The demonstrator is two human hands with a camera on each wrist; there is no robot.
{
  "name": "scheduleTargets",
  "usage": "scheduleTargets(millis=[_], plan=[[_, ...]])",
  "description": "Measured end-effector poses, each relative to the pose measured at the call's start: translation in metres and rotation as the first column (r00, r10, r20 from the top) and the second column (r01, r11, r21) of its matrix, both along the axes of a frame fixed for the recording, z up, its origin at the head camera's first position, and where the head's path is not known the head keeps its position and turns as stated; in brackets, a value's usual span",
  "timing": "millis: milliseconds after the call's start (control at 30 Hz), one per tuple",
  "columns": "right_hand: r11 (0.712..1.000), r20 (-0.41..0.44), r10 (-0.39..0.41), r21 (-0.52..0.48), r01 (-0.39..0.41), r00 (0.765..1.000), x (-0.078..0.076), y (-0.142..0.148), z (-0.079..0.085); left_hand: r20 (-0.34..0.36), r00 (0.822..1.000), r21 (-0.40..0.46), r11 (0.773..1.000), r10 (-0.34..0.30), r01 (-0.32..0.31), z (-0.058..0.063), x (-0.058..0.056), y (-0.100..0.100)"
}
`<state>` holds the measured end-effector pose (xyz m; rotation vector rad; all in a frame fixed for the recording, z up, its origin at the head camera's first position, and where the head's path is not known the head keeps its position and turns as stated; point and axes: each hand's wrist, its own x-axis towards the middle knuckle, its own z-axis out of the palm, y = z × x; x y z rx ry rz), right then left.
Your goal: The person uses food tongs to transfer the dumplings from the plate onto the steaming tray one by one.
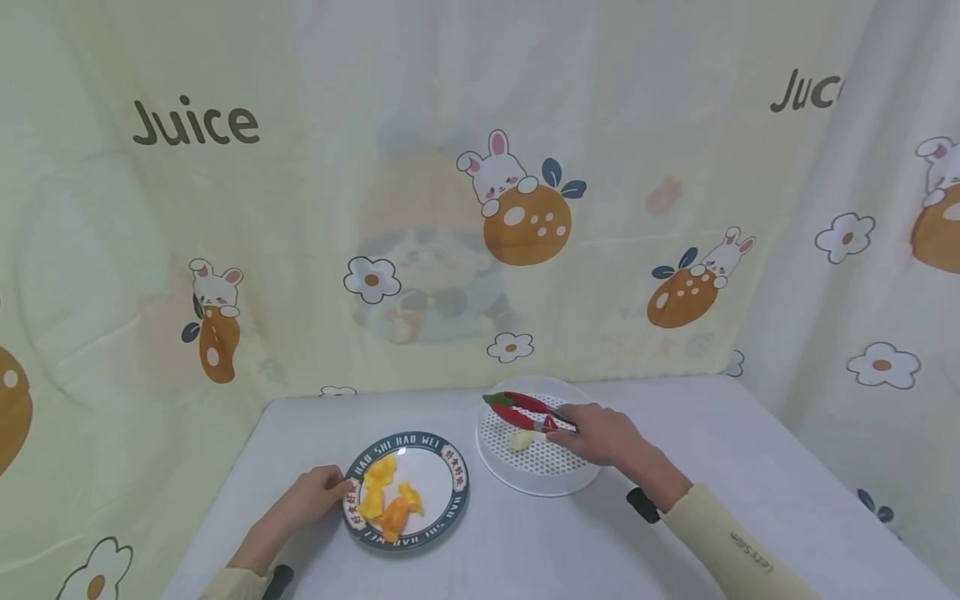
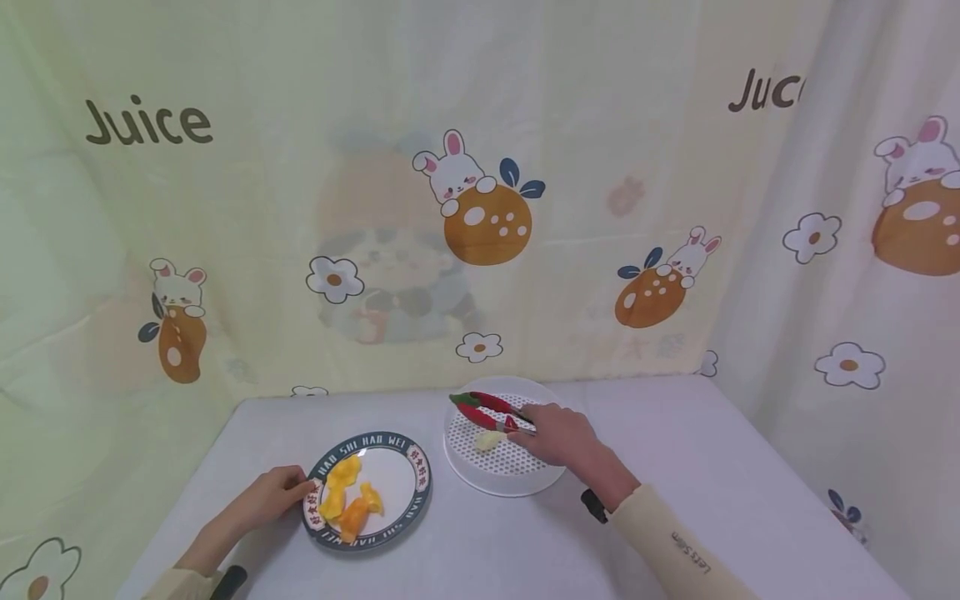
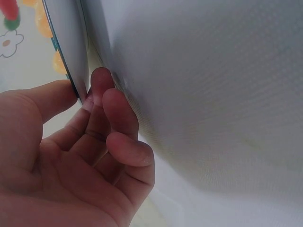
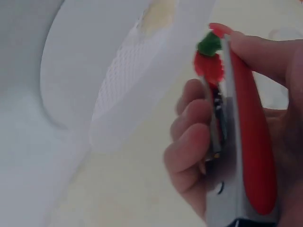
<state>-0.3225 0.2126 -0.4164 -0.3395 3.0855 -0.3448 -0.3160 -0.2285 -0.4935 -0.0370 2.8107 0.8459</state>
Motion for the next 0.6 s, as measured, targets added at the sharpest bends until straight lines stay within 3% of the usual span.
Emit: scheduleTargets(millis=[300, 600], plan=[[0.994, 0.072, -0.102, 0.051, 0.099, 0.992, -0.006, 0.025, -0.003, -0.007, 1.0, 0.012, 1.0, 0.0, 0.0, -0.003, 0.0, -0.001], [0.989, 0.142, -0.139, 0.072, 0.13, 0.98, -0.006, 0.029, -0.004, -0.008, 1.0, 0.003, 1.0, 0.003, -0.003, -0.001, 0.001, 0.0]])
